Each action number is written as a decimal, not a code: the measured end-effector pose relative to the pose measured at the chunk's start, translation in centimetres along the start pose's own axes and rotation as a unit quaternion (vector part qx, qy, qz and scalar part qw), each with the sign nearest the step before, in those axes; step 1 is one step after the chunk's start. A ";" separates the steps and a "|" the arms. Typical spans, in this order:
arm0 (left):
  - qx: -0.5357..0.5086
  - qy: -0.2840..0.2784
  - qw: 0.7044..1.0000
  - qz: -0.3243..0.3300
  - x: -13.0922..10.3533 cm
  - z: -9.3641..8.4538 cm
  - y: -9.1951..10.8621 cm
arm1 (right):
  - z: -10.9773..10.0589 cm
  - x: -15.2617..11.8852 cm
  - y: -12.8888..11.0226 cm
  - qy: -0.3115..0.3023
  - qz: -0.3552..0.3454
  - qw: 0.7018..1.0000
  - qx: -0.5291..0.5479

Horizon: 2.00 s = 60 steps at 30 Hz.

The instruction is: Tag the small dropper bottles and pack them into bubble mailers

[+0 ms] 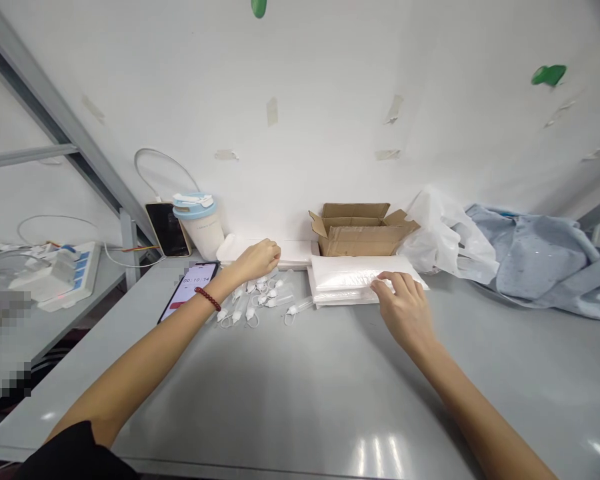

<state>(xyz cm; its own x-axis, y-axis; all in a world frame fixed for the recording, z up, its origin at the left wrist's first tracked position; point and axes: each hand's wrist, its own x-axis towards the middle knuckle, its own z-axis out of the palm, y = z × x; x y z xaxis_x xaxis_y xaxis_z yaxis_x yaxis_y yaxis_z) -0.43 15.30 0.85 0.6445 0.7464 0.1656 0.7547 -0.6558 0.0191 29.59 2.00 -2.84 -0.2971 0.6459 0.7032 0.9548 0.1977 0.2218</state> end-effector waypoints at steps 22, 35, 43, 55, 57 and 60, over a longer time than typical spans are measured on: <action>0.116 0.241 0.922 0.278 -9.1 -2.4 10.2 | -4.6 -0.1 -7.6 0.076 -0.102 0.988 0.090; -0.268 0.174 0.892 -0.319 -10.3 -1.2 1.8 | -3.7 -0.5 -7.1 0.026 -0.107 0.991 0.076; -0.676 -0.070 0.683 -0.268 -11.0 -2.9 1.9 | -4.9 -0.9 -8.5 -0.071 -0.138 0.976 0.155; -0.711 -0.159 0.661 -0.181 -10.8 1.1 10.2 | -5.4 -1.9 -9.6 -0.183 -0.097 0.945 0.255; -0.707 -0.153 0.663 -0.195 -10.7 1.3 10.4 | -5.4 -1.7 -9.5 -0.173 -0.113 0.946 0.248; -0.701 -0.141 0.662 -0.226 -10.5 1.6 10.0 | -5.4 -1.5 -9.4 -0.156 -0.126 0.950 0.240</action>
<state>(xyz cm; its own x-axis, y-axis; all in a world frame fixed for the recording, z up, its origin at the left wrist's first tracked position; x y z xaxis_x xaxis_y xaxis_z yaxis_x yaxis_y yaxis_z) 0.57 1.11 -2.30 0.5381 0.7636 -0.3569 0.1508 0.3294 0.9321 21.01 -4.83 -2.36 -0.5721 0.7056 0.4181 0.7680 0.6398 -0.0289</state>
